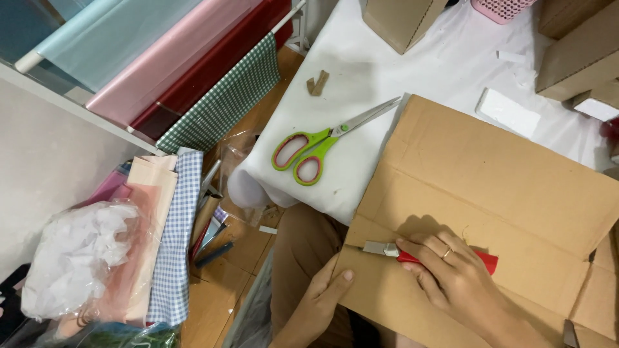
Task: The person uses a red utility knife to cut a large piece of cardboard on a white surface. They first trim a small strip from the edge, then proceed to cut a larger rectangular section from the main piece.
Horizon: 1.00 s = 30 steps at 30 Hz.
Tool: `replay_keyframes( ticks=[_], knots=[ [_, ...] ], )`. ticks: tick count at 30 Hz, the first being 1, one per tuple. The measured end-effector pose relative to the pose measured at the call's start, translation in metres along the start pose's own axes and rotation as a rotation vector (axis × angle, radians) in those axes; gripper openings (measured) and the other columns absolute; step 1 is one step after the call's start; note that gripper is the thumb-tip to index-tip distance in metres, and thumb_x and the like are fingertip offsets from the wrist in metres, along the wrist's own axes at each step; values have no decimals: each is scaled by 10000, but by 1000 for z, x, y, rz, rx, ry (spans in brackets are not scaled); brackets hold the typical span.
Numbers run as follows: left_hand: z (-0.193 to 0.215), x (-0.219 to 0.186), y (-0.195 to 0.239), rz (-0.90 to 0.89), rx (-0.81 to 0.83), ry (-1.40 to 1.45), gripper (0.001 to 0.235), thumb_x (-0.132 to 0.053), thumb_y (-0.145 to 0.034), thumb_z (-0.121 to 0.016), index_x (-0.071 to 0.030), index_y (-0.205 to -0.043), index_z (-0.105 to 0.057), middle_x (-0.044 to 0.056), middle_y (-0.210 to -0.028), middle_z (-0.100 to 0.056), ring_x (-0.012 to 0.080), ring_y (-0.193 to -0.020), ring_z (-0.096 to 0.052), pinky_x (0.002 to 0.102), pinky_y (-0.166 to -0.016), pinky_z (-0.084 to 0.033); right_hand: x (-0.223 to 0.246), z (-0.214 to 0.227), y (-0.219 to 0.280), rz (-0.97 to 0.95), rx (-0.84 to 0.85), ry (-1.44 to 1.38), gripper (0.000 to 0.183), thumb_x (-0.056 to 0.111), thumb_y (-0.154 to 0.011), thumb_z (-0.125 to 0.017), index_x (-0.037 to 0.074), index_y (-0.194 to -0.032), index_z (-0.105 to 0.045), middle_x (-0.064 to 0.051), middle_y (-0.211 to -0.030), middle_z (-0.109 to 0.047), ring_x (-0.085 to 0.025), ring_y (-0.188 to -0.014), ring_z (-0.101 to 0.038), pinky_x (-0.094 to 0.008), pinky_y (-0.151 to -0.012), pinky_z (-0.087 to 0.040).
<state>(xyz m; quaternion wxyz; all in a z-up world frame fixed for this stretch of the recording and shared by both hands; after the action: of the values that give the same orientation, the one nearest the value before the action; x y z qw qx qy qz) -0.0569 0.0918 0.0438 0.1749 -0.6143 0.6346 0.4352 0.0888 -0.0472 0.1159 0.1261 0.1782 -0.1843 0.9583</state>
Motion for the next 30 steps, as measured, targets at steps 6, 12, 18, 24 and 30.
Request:
replay_keyframes(
  ticks=[6,12,18,24,30],
  knots=[
    [2,6,-4,34,-51,45,587,-405,-991,-514,-68,-1472,-516,62,-1337,-659,144,-1202,-614,287,-1029,-493,0,-10,-4,-12,-43,71,237,137,-980,-600,29,-1172,-685,-82,-1095,-693,-245,-850,-575,-354,-797,-513],
    [2,1,-4,46,-86,38,581,-372,-983,-537,-72,-1480,-518,73,-1381,-663,152,-1247,-617,295,-1074,-488,1,-9,-7,-45,-73,104,205,135,-974,-624,41,-1142,-696,-83,-1015,-672,-251,-808,-575,-361,-763,-499],
    [4,4,-3,70,-72,-51,558,-380,-993,-504,-83,-1465,-532,56,-1363,-666,145,-1251,-614,295,-1080,-472,-21,-14,-4,-149,18,208,155,182,-969,-635,149,-1076,-743,39,-884,-696,-168,-795,-644,-312,-673,-562],
    [2,6,-7,14,-57,-16,574,-377,-993,-518,-69,-1477,-518,63,-1384,-655,154,-1252,-614,304,-1064,-490,-31,-20,-5,-103,58,64,109,95,-975,-613,81,-1057,-683,-44,-878,-625,-245,-841,-602,-375,-814,-511],
    [3,-15,-5,-110,-111,-146,703,-334,-979,-570,-93,-1584,-305,65,-1578,-486,148,-1378,-520,322,-1123,-442,-55,-10,26,-449,386,-62,225,309,-1009,-515,193,-1124,-671,7,-991,-701,-226,-905,-663,-362,-802,-542]
  ],
)
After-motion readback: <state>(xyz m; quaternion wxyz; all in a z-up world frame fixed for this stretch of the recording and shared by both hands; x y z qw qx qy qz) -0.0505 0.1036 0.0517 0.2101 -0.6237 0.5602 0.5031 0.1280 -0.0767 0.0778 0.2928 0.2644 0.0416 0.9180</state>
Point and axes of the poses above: each hand's wrist, its own y-axis away from the middle knuckle, its own z-axis out of the back of the hand, x = y × z, the point moved 4 cm from there along -y, towards the middle knuckle
